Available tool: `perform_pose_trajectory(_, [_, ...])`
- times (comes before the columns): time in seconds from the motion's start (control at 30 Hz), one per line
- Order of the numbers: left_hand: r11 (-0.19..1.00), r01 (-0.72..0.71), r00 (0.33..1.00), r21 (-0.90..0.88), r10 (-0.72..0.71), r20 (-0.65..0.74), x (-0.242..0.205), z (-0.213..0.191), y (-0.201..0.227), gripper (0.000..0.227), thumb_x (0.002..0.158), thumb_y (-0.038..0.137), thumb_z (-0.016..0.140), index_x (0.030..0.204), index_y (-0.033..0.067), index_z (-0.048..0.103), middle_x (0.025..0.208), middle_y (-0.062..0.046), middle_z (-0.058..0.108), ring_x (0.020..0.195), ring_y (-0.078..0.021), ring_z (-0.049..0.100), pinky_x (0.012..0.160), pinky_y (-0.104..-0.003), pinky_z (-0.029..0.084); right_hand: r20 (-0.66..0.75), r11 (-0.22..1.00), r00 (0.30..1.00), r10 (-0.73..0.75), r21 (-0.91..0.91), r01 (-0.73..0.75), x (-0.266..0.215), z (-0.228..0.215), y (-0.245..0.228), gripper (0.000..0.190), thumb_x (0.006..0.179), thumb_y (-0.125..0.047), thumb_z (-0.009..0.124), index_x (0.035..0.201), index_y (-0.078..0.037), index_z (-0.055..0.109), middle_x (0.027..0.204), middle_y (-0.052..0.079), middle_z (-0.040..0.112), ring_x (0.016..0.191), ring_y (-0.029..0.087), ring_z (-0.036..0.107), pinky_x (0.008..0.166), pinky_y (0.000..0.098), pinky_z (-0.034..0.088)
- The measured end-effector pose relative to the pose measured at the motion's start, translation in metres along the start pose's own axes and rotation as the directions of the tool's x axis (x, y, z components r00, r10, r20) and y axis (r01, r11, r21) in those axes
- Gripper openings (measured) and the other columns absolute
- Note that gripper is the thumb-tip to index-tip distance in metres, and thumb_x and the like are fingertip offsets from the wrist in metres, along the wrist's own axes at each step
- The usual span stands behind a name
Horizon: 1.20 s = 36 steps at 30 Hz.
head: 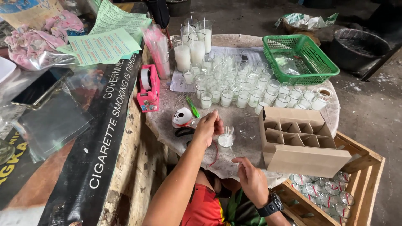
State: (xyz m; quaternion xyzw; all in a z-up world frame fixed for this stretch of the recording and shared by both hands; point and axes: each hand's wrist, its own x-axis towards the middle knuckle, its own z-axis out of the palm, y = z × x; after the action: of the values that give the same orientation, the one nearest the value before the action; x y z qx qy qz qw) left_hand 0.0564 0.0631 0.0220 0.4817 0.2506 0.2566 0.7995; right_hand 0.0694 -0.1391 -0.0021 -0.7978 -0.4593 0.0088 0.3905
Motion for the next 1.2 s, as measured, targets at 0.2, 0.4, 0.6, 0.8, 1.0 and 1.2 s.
perform_pose_trajectory(0.2, [0.985,-0.08,0.997,0.152,0.077,0.023,-0.008,0.005,0.013,0.029,0.091,0.027,0.043,0.068,0.0105,0.048,0.065,-0.006,0.06,0.04,-0.0075,0.042,0.04,-0.019,0.036,0.004,0.997,0.999,0.054,0.049,-0.054,0.005,-0.008,0.002,0.024,0.078,-0.008,0.04,0.093,-0.015,0.057,0.042,0.0,0.041,0.035,0.014,0.039,0.039,0.028,0.029])
perform_pose_trajectory(0.4, [0.991,0.121,0.947,-0.062,-0.097,0.305,0.011,-0.021,0.0,0.027,0.089,0.034,0.045,0.071,0.0138,0.044,0.052,0.002,0.036,0.037,-0.0058,0.024,0.033,-0.018,0.016,0.014,0.996,0.997,0.082,-0.018,-0.082,0.006,-0.005,0.007,0.023,0.079,-0.011,0.04,0.095,-0.018,0.056,0.043,0.001,0.048,0.036,0.017,0.046,0.039,0.0305,0.031])
perform_pose_trajectory(0.6, [-0.115,-0.615,0.555,0.78,0.64,0.532,-0.007,0.001,-0.001,0.024,0.088,0.03,0.046,0.073,0.0121,0.044,0.043,0.0,0.046,0.035,-0.0163,0.044,0.032,-0.03,0.029,-0.027,0.995,1.0,0.01,-0.096,-0.012,0.006,-0.008,0.002,0.025,0.076,-0.007,0.04,0.092,-0.02,0.056,0.043,0.001,0.048,0.036,0.021,0.047,0.038,0.0331,0.031])
perform_pose_trajectory(0.8, [-0.204,-0.699,0.476,0.685,0.581,0.66,0.002,0.003,0.001,0.027,0.085,0.032,0.054,0.071,0.0131,0.042,0.039,0.004,0.038,0.031,-0.0081,0.034,0.03,-0.025,0.025,-0.124,0.966,0.968,-0.217,-0.171,0.194,-0.003,0.0,0.002,0.021,0.078,-0.001,0.037,0.082,-0.016,0.051,0.04,-0.006,0.039,0.031,0.007,0.027,0.031,0.024,0.021])
perform_pose_trajectory(1.0, [-0.279,-0.66,0.488,0.697,0.547,0.681,0.004,0.005,-0.001,0.028,0.087,0.03,0.052,0.07,0.0118,0.04,0.037,0.004,0.033,0.029,-0.0092,0.028,0.029,-0.028,0.023,-0.042,0.958,0.974,-0.221,-0.196,0.209,-0.016,0.006,-0.006,0.017,0.082,-0.007,0.038,0.09,-0.015,0.05,0.042,-0.002,0.045,0.028,0.011,0.032,0.028,0.0262,0.024])
perform_pose_trajectory(1.2, [-0.226,-0.58,0.679,0.783,0.397,0.618,0.001,0.004,0.001,0.03,0.089,0.035,0.045,0.073,0.0096,0.042,0.041,-0.004,0.047,0.032,-0.0216,0.044,0.03,-0.035,0.03,-0.156,0.946,0.956,-0.247,-0.253,0.203,-0.004,-0.046,-0.038,0.033,0.081,-0.016,0.046,0.113,-0.011,0.048,0.103,0.01,0.054,0.036,0.011,0.048,0.03,0.0252,0.043])
